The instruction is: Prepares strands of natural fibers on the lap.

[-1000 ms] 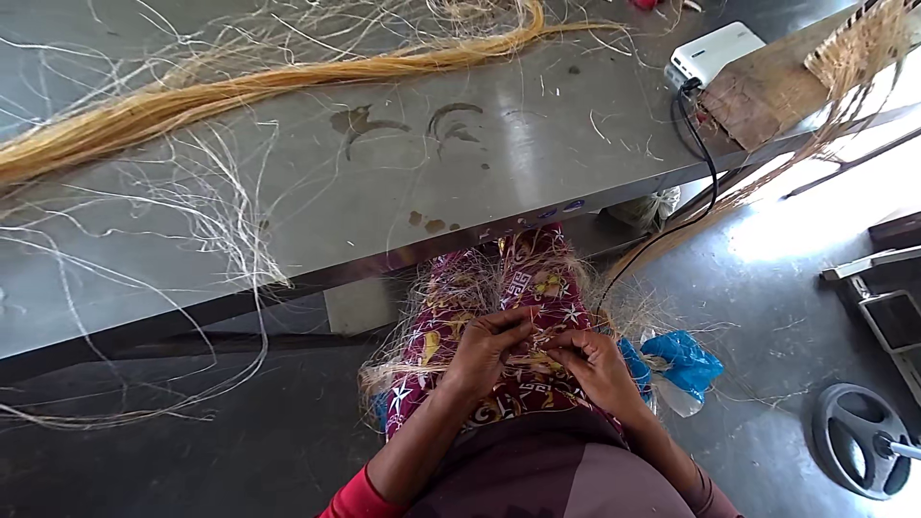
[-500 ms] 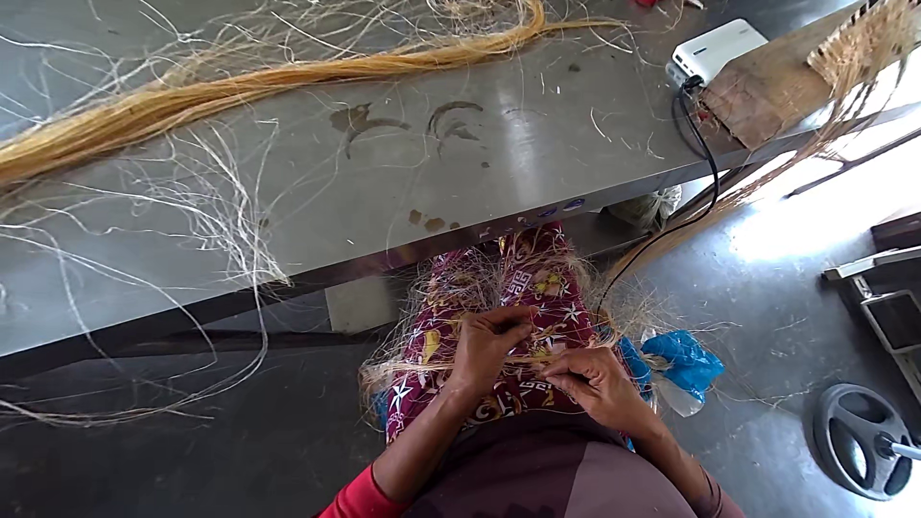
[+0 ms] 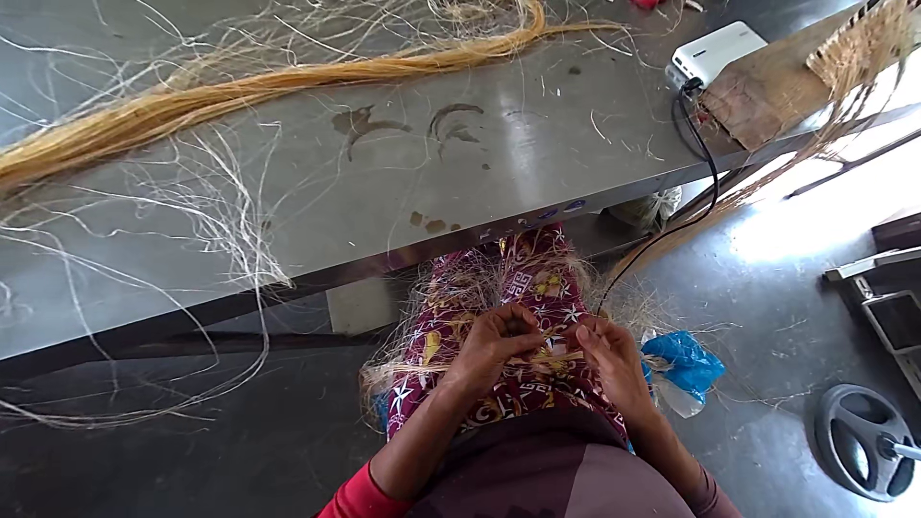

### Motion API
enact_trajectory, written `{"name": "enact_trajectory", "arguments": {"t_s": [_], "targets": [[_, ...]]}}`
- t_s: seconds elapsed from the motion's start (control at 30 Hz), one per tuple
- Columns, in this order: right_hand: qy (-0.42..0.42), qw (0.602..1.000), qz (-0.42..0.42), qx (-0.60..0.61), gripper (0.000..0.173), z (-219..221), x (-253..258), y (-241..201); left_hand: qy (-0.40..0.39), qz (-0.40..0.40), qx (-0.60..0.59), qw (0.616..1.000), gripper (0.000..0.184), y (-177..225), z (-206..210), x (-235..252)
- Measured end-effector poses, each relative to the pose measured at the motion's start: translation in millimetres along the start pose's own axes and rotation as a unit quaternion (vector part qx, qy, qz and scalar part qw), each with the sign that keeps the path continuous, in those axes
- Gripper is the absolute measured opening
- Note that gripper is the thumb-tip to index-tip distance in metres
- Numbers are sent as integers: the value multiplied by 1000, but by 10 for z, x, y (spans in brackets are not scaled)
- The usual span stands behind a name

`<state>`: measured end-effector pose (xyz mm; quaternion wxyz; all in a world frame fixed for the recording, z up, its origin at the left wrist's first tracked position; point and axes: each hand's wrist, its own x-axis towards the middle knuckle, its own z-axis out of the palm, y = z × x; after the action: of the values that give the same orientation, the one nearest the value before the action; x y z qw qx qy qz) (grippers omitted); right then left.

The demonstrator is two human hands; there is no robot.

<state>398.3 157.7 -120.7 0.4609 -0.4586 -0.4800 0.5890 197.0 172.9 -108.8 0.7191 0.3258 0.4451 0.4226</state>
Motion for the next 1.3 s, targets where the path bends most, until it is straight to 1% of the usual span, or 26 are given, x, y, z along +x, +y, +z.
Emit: {"name": "enact_trajectory", "arguments": {"t_s": [0.03, 0.13, 0.23, 0.4, 0.47, 0.5, 0.6, 0.7, 0.83, 1.0, 1.13, 1.23, 1.3], "targets": [[17, 999, 20, 26, 14, 18, 24, -25, -18, -11, 1, 1000, 21, 0, 2, -2], [-12, 997, 42, 59, 8, 63, 54, -52, -38, -29, 3, 999, 22, 0, 23, -9], [-17, 997, 27, 66, 6, 122, 76, -25, -40, -25, 6, 999, 23, -17, 25, -8], [-6, 998, -8, 67, 6, 142, 86, 31, -7, 25, 7, 1000, 23, -59, 45, -17], [-12, 993, -4, 119, 8, 134, 88, 65, -1, 38, 10, 999, 23, -69, 66, -18], [-18, 986, 14, 163, 9, 132, 90, 78, -2, 41, 15, 999, 22, -67, 76, -21], [-30, 949, 93, 300, 16, 152, 77, 64, -9, 32, 15, 999, 22, -37, 122, -36], [-14, 922, 140, 361, 19, 177, 64, 39, -14, 13, 2, 1000, 22, 5, 157, -51], [-9, 923, 128, 363, 24, 151, 86, 42, -17, -4, 31, 999, 21, -7, 155, -63], [44, 935, 115, 334, 25, 187, 98, 29, -27, -20, 54, 998, 21, -16, 142, -40], [70, 941, 131, 305, 23, 215, 120, -13, -21, -17, 73, 997, 22, -26, 146, -37], [99, 944, 129, 289, 21, 139, 227, -152, -18, -2, 93, 995, 22, -26, 140, -21], [138, 950, 92, 266, 21, -39, 369, -328, -13, 11, 115, 993, 21, -10, 124, -12]]}}
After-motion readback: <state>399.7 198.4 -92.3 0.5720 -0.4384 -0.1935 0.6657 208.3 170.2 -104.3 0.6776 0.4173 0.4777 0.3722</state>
